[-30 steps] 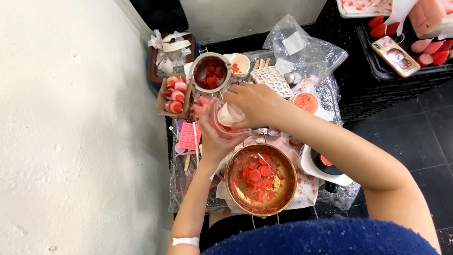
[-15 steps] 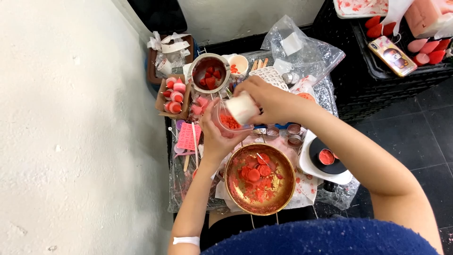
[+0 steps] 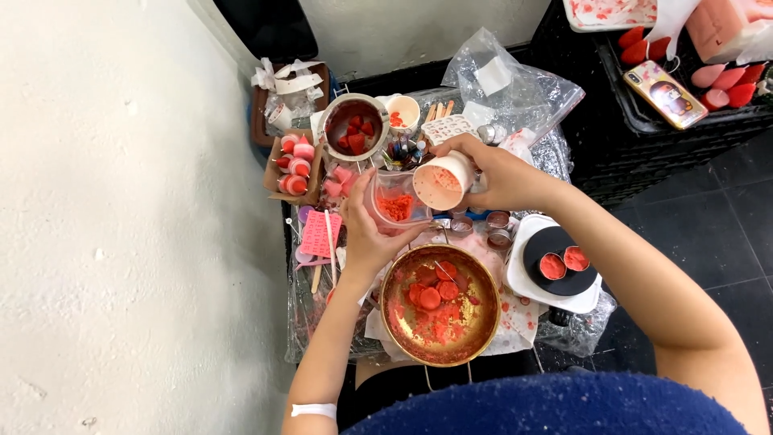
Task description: Preparing and organizing red wax pieces and decorative powders for candle making.
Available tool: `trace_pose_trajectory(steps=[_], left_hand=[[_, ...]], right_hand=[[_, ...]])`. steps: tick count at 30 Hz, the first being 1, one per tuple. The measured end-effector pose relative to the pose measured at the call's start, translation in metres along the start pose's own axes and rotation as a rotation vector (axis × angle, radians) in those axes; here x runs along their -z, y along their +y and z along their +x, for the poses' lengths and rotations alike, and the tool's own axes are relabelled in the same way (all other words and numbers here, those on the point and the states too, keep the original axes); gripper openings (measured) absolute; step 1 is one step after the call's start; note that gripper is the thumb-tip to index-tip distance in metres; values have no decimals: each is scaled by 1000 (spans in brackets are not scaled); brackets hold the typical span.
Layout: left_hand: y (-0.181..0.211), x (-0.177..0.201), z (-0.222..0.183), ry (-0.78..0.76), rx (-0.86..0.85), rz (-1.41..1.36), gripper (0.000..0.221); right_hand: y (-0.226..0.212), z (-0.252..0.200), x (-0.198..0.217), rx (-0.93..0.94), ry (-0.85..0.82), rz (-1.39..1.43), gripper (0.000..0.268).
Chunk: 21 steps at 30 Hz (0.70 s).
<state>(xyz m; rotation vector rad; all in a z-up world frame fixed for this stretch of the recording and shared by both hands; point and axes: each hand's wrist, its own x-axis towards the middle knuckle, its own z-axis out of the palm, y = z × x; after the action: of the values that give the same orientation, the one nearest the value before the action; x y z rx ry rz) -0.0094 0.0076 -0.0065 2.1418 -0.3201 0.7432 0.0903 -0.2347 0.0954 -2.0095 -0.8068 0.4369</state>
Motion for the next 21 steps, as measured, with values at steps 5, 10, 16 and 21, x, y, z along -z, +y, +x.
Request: trace_pose_trajectory(steps=[5, 10, 16, 21], left_hand=[[-3, 1, -1, -7, -23, 30, 124], [1, 6, 3, -71, -8, 99, 107], [0, 7, 5, -49, -15, 90, 84], [-1, 6, 0, -57, 16, 91, 85]], right_hand=[[10, -5, 2, -1, 10, -39, 73], [32, -18, 11, 41, 75, 8, 77], [73, -54, 38, -115, 220, -135, 87], [130, -76, 45, 27, 287, -517, 80]])
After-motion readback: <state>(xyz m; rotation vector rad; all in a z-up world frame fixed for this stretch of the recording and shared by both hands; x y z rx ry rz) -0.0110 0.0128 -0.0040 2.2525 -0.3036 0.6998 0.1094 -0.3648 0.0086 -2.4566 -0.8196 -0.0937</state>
